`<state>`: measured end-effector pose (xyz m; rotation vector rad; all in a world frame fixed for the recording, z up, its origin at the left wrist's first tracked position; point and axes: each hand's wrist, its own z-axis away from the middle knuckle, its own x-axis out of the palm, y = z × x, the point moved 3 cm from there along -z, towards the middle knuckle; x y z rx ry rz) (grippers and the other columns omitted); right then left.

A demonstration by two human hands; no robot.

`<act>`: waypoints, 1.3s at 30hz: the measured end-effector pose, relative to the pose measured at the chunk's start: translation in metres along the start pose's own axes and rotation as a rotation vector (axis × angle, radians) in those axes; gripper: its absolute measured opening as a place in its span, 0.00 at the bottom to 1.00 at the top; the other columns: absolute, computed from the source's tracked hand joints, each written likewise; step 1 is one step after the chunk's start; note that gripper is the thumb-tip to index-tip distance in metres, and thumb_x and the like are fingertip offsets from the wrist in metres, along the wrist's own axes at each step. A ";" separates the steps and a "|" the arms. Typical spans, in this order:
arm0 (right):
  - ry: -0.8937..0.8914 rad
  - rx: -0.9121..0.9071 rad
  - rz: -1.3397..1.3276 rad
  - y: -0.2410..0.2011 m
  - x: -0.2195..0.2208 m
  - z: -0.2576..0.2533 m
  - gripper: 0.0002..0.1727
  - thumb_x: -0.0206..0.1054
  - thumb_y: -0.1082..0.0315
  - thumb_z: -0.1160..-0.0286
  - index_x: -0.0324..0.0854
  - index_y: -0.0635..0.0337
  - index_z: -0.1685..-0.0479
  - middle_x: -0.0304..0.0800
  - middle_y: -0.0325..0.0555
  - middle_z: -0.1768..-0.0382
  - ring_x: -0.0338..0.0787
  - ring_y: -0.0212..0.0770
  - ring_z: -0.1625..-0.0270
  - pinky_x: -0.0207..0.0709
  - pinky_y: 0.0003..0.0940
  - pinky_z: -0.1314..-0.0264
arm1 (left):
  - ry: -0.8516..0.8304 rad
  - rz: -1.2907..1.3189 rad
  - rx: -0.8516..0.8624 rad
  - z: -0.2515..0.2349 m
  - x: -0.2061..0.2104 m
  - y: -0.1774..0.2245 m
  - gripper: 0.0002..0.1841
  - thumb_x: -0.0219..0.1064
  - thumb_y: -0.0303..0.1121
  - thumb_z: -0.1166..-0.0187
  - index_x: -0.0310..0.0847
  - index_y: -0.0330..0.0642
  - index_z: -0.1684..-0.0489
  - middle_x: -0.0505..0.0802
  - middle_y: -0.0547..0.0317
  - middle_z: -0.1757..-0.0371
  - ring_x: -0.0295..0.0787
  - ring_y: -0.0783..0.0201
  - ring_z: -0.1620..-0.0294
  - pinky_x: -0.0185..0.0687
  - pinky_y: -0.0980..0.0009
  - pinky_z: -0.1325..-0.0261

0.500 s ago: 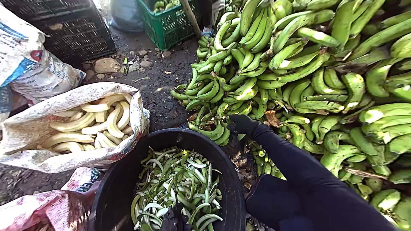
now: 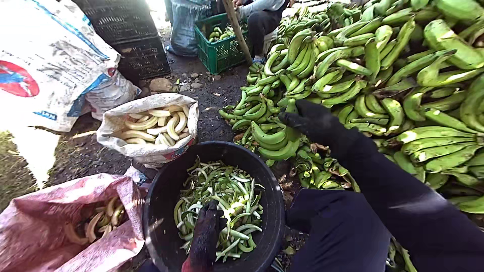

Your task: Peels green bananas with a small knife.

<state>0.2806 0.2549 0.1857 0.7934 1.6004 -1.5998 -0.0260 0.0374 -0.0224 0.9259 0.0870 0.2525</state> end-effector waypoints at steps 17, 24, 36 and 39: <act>-0.755 0.229 -0.404 0.039 0.317 0.127 0.35 0.54 0.50 0.09 0.59 0.64 0.12 0.73 0.65 0.21 0.74 0.58 0.19 0.65 0.57 0.16 | 0.232 0.057 0.036 -0.029 -0.054 -0.031 0.29 0.49 0.54 0.07 0.65 0.45 0.15 0.89 0.45 0.46 0.91 0.55 0.58 0.90 0.57 0.54; -0.657 0.377 -0.591 0.054 0.351 0.144 0.33 0.61 0.63 0.14 0.58 0.58 0.10 0.78 0.63 0.26 0.83 0.53 0.29 0.77 0.53 0.27 | 0.269 -0.020 0.007 -0.035 -0.055 -0.042 0.30 0.46 0.56 0.07 0.64 0.47 0.14 0.89 0.42 0.43 0.93 0.51 0.55 0.91 0.53 0.52; -0.577 0.518 -0.809 0.048 0.349 0.146 0.29 0.62 0.60 0.13 0.66 0.59 0.16 0.80 0.61 0.28 0.87 0.52 0.36 0.82 0.52 0.36 | 0.366 -0.016 -0.133 -0.007 -0.033 -0.070 0.33 0.65 0.54 0.16 0.66 0.41 0.21 0.88 0.45 0.50 0.89 0.55 0.65 0.90 0.56 0.61; -0.719 0.541 -0.789 0.036 0.354 0.155 0.23 0.63 0.55 0.13 0.75 0.55 0.26 0.83 0.48 0.60 0.81 0.39 0.67 0.79 0.39 0.64 | 0.439 0.097 -0.119 -0.022 -0.034 -0.082 0.29 0.66 0.48 0.15 0.66 0.40 0.22 0.85 0.46 0.54 0.83 0.58 0.70 0.83 0.60 0.67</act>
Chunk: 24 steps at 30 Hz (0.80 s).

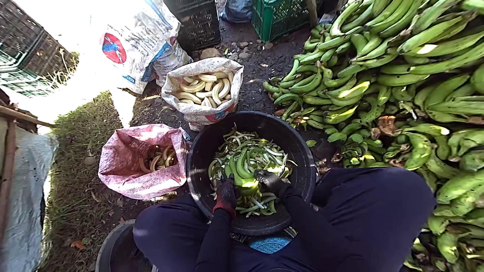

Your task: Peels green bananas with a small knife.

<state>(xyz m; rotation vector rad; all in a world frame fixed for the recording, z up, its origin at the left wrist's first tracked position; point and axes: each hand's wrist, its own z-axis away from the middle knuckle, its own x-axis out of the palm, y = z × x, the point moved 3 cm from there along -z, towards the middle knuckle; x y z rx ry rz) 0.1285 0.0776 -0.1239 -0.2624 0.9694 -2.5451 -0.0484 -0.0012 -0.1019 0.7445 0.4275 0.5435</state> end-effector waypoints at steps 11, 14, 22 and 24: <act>0.040 0.001 -0.373 0.005 0.009 0.003 0.23 0.60 0.50 0.12 0.78 0.59 0.34 0.78 0.42 0.77 0.76 0.36 0.82 0.73 0.32 0.81 | -0.158 0.001 0.280 -0.008 -0.003 0.030 0.34 0.69 0.46 0.16 0.65 0.44 0.13 0.84 0.47 0.28 0.91 0.57 0.46 0.90 0.58 0.47; 0.055 -0.026 -0.398 0.019 0.010 -0.010 0.18 0.56 0.55 0.10 0.77 0.59 0.37 0.74 0.41 0.79 0.73 0.36 0.84 0.71 0.33 0.82 | -0.116 -0.179 0.304 0.011 -0.010 0.035 0.33 0.66 0.54 0.17 0.69 0.48 0.16 0.87 0.50 0.30 0.91 0.57 0.41 0.91 0.55 0.43; 0.063 0.008 -0.332 0.005 0.014 -0.009 0.23 0.56 0.47 0.10 0.77 0.59 0.40 0.73 0.41 0.83 0.73 0.36 0.86 0.72 0.32 0.84 | -0.354 -0.142 -0.079 0.072 0.012 -0.005 0.31 0.47 0.62 0.09 0.74 0.41 0.34 0.88 0.53 0.67 0.87 0.59 0.75 0.88 0.64 0.70; 0.063 0.029 -0.302 0.007 0.015 -0.010 0.23 0.56 0.48 0.10 0.77 0.59 0.36 0.75 0.42 0.81 0.74 0.36 0.85 0.73 0.32 0.83 | -0.331 -0.142 -0.078 0.074 0.017 -0.013 0.31 0.47 0.62 0.10 0.74 0.42 0.34 0.88 0.53 0.67 0.88 0.59 0.74 0.88 0.64 0.69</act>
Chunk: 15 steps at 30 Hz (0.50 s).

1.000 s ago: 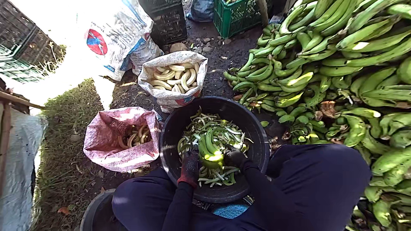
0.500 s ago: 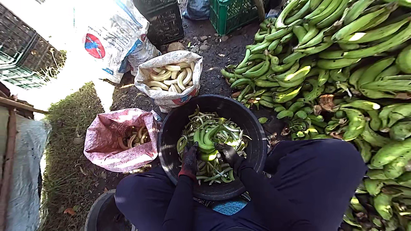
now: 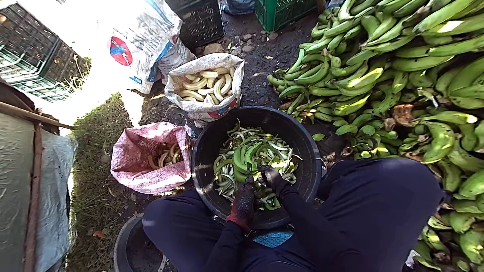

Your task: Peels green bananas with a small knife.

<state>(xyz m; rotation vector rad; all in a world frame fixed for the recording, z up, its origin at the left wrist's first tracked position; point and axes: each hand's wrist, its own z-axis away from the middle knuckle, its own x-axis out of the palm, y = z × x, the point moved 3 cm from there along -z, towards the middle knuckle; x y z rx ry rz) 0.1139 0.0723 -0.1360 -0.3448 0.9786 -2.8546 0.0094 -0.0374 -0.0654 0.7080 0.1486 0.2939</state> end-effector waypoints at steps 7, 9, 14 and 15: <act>0.037 0.023 0.009 0.000 0.004 -0.002 0.22 0.59 0.50 0.11 0.78 0.57 0.33 0.77 0.42 0.77 0.75 0.35 0.83 0.72 0.32 0.81 | 0.073 -0.050 0.017 -0.003 0.004 -0.009 0.33 0.48 0.65 0.12 0.71 0.44 0.29 0.89 0.53 0.67 0.89 0.59 0.73 0.89 0.63 0.69; 0.031 0.037 0.009 0.001 0.004 -0.003 0.21 0.58 0.51 0.10 0.78 0.56 0.32 0.77 0.41 0.77 0.75 0.35 0.83 0.72 0.31 0.82 | 0.081 -0.057 0.011 -0.004 0.004 -0.009 0.32 0.48 0.64 0.11 0.70 0.45 0.29 0.89 0.53 0.66 0.89 0.59 0.73 0.90 0.63 0.68; 0.026 0.034 0.019 0.002 0.005 -0.005 0.21 0.58 0.52 0.10 0.78 0.56 0.32 0.75 0.41 0.78 0.73 0.35 0.83 0.70 0.31 0.82 | 0.093 -0.048 0.008 -0.005 0.004 -0.011 0.30 0.50 0.63 0.11 0.72 0.45 0.32 0.88 0.53 0.67 0.87 0.59 0.75 0.88 0.63 0.70; 0.027 0.025 0.028 0.002 0.005 -0.005 0.21 0.58 0.52 0.10 0.78 0.56 0.31 0.76 0.41 0.77 0.74 0.35 0.82 0.70 0.31 0.81 | 0.099 -0.063 0.012 -0.005 0.004 -0.011 0.30 0.50 0.62 0.11 0.72 0.45 0.32 0.88 0.53 0.68 0.88 0.59 0.75 0.89 0.63 0.70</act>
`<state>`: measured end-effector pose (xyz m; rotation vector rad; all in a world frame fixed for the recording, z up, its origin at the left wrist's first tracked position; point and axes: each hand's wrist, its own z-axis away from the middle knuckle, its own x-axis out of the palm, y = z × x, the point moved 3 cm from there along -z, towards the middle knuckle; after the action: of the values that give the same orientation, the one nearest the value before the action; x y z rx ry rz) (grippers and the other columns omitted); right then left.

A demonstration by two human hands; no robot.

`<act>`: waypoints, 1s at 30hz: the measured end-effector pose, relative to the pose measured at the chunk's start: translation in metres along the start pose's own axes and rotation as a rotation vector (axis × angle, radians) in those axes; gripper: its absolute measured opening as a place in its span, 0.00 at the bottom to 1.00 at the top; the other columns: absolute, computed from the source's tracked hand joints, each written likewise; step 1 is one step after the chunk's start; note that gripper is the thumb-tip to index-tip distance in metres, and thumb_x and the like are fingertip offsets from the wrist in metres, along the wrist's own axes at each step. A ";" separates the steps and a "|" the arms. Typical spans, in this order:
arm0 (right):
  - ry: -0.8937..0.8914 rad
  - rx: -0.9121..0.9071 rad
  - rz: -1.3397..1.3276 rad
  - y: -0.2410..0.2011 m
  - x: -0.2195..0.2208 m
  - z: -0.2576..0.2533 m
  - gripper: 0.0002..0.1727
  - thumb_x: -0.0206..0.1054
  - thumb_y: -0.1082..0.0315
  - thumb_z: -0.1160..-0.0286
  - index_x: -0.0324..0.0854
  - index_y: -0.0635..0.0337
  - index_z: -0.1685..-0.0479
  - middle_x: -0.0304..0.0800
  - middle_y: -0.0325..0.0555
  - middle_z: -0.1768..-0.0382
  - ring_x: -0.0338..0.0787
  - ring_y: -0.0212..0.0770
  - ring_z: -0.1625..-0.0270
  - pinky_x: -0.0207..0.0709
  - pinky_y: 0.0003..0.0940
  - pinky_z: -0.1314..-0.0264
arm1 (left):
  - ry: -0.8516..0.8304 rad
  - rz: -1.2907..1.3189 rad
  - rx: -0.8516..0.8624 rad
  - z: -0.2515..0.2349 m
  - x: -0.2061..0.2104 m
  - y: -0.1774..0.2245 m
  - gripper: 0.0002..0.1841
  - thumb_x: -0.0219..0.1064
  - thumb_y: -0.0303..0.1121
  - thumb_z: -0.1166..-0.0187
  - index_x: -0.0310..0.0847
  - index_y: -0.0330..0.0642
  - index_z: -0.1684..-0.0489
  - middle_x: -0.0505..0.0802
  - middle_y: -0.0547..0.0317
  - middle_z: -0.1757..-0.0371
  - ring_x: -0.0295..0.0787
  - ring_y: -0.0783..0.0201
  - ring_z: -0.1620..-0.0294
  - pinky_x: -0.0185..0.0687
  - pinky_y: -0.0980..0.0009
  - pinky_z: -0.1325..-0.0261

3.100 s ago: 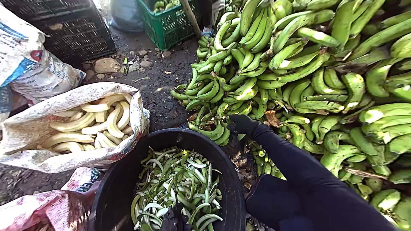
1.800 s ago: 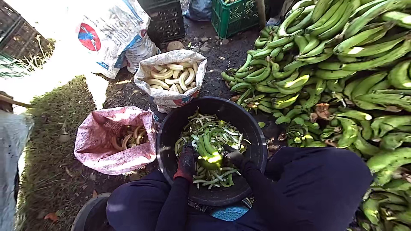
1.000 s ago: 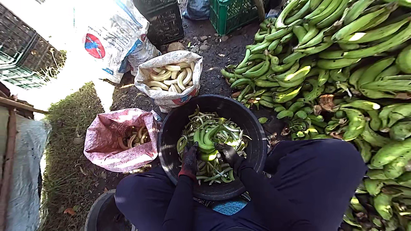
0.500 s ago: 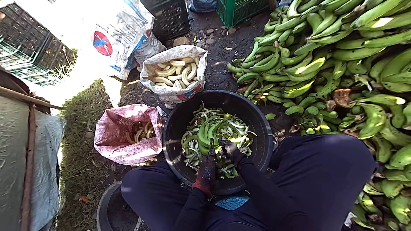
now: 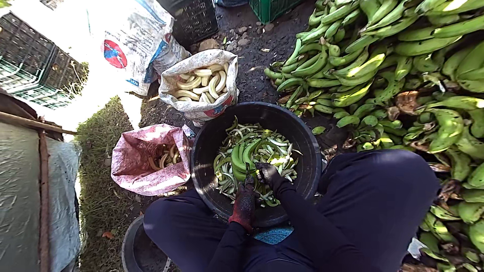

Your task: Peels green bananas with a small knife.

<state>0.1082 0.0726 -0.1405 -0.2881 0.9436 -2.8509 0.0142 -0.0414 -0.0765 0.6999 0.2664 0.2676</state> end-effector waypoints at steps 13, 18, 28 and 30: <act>0.004 -0.028 -0.021 0.000 0.010 0.004 0.18 0.59 0.58 0.11 0.78 0.62 0.35 0.81 0.44 0.75 0.77 0.35 0.80 0.73 0.30 0.80 | -0.011 0.130 -0.107 -0.018 0.002 -0.008 0.27 0.46 0.59 0.08 0.74 0.42 0.44 0.82 0.56 0.73 0.80 0.63 0.81 0.80 0.67 0.79; 0.013 -0.037 -0.065 -0.004 0.011 0.007 0.19 0.60 0.57 0.11 0.77 0.62 0.34 0.82 0.44 0.76 0.79 0.35 0.81 0.74 0.30 0.80 | -0.052 0.180 -0.172 -0.025 0.000 0.000 0.29 0.43 0.61 0.08 0.75 0.42 0.57 0.79 0.58 0.79 0.75 0.64 0.85 0.76 0.69 0.83; 0.020 -0.062 -0.116 -0.011 0.012 0.012 0.18 0.59 0.58 0.10 0.75 0.64 0.36 0.76 0.42 0.75 0.74 0.33 0.83 0.71 0.29 0.82 | -0.063 0.184 -0.161 -0.007 0.007 0.004 0.34 0.40 0.64 0.09 0.76 0.40 0.60 0.80 0.59 0.79 0.76 0.64 0.84 0.77 0.68 0.80; -0.006 -0.036 -0.103 -0.009 0.010 0.011 0.18 0.58 0.57 0.09 0.75 0.63 0.38 0.74 0.40 0.77 0.72 0.32 0.84 0.69 0.27 0.83 | -0.070 0.190 -0.177 -0.004 0.006 0.004 0.34 0.39 0.64 0.09 0.76 0.40 0.61 0.79 0.59 0.79 0.76 0.64 0.84 0.77 0.68 0.81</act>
<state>0.1000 0.0715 -0.1250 -0.3581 1.0083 -2.9259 0.0183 -0.0338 -0.0774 0.5582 0.1071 0.4415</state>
